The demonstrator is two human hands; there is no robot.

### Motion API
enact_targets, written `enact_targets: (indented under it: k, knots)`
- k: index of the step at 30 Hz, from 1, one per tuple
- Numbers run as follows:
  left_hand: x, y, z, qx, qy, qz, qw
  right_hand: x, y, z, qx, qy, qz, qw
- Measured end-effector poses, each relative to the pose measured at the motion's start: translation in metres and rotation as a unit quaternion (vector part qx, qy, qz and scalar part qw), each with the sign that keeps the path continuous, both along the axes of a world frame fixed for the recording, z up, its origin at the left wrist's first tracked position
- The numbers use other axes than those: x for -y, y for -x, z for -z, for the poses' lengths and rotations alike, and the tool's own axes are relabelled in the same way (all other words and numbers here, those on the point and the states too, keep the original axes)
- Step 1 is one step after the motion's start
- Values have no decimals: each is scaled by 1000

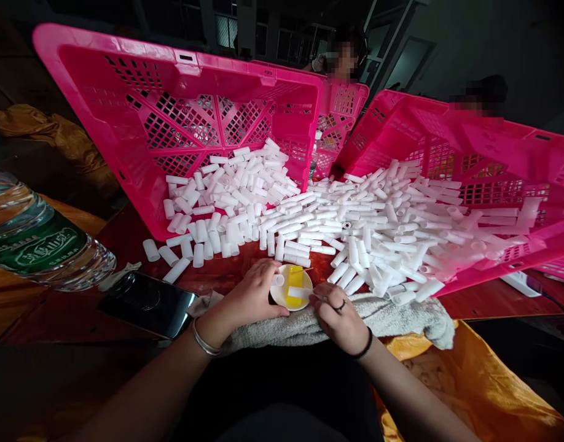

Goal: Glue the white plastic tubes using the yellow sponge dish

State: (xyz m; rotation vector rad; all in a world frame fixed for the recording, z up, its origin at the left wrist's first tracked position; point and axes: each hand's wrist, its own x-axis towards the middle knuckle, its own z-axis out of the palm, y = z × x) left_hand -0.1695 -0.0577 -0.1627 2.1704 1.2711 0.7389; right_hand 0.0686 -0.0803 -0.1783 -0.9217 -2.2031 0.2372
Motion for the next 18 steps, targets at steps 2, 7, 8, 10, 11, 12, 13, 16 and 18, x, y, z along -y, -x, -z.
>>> enact_targets:
  k: [2,7,8,10,11,12,13,16,18]
  knots:
    - [4,2,-7,-17,-45,-1,999,1,2,-4,-79,34,17,996]
    - [17,4,-32,-98,-62,27,993,8,9,-31,-260,216,30,941]
    - [20,4,-36,-116,-89,37,989,9,9,-37,-259,250,23,933]
    - [23,2,-44,-150,-159,45,975,11,8,-50,-234,300,16,925]
    - [26,-1,-48,-166,-182,43,968,13,8,-55,-212,309,14,927]
    - [28,-4,-52,-177,-186,42,966,14,8,-59,-183,304,12,935]
    - [32,-8,-56,-177,-167,48,969,17,9,-63,-152,282,10,947]
    - [53,-29,-68,-88,26,96,991,29,17,-73,-66,136,8,988]
    - [71,-46,-74,1,222,139,965,43,20,-78,-51,33,-3,998]
